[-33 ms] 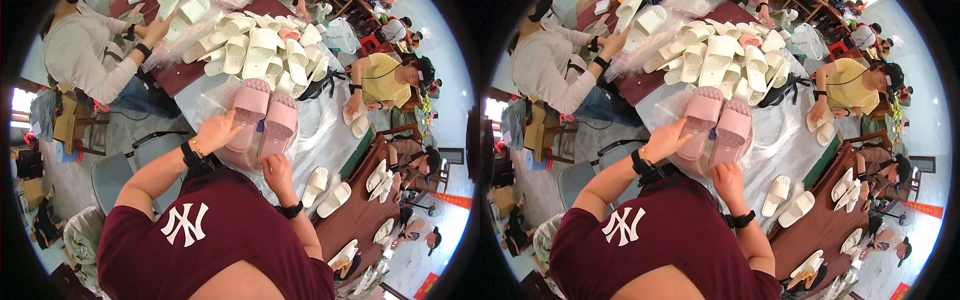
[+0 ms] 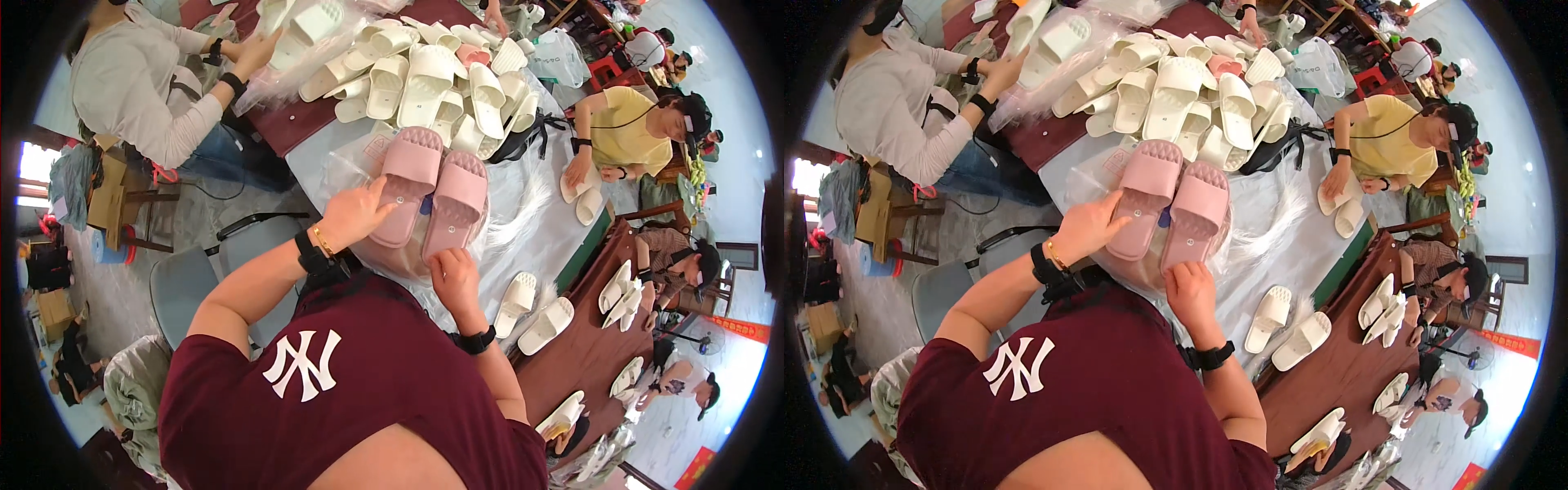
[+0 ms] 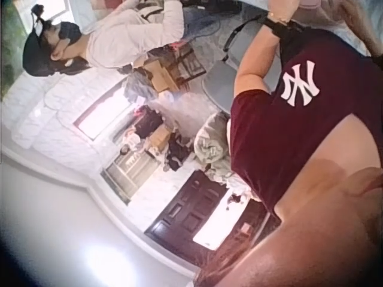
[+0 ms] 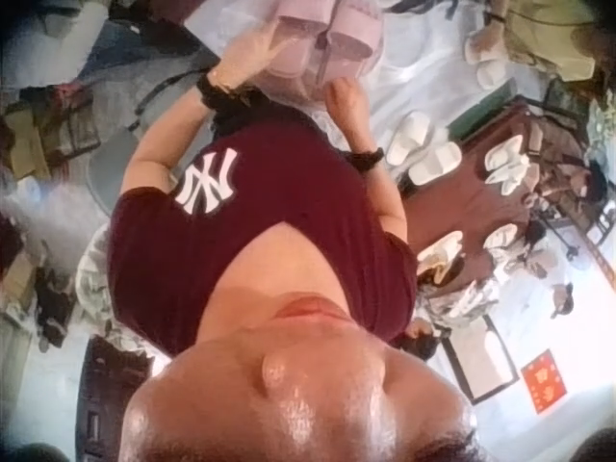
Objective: Tagging and pairing sandals in a footwear manufacturing facility.
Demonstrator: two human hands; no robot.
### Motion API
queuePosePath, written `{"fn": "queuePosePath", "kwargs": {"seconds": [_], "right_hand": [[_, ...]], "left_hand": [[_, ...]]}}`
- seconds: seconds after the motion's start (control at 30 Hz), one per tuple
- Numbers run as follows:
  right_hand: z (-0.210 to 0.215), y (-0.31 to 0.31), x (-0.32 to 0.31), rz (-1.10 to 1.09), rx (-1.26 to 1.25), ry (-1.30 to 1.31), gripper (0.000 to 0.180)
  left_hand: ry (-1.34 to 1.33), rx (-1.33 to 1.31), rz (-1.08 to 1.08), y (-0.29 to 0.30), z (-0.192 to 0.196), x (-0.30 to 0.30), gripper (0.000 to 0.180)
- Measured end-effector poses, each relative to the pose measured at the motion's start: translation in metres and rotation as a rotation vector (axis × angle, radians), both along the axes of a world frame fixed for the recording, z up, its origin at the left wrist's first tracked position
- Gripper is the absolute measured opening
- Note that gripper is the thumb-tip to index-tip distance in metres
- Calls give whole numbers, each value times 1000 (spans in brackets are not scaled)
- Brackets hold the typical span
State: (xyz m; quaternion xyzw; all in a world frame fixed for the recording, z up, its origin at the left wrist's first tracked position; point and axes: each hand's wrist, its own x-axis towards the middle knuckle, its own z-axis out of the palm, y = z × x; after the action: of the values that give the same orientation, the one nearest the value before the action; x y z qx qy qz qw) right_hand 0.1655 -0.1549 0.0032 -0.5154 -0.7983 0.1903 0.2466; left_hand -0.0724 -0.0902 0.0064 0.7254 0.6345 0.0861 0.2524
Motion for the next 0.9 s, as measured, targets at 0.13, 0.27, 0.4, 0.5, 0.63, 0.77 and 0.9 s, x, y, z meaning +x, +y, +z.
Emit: {"fn": "queuePosePath", "kwargs": {"seconds": [0.13,0.27,0.4,0.5,0.63,0.77,0.9], "right_hand": [[-7,18,2,-33,55,0,7],[-7,32,-4,-74,97,-36,8],[-12,48,-11,-83,172,-45,6],[-16,55,-16,-122,248,-23,10],[-16,51,-13,-141,303,48,18],[-11,54,6,-169,290,145,21],[-2,86,20,-447,108,304,19]], "left_hand": [[-157,242,-69,-5,-3,-6,47],[-271,362,-435,-10,-16,-1,46],[-252,373,-485,-8,-15,10,46],[-254,488,-400,-1,-27,10,43],[-417,461,-195,8,-20,4,30],[-472,375,113,36,-13,-8,23],[-452,312,266,88,-38,-26,29]]}}
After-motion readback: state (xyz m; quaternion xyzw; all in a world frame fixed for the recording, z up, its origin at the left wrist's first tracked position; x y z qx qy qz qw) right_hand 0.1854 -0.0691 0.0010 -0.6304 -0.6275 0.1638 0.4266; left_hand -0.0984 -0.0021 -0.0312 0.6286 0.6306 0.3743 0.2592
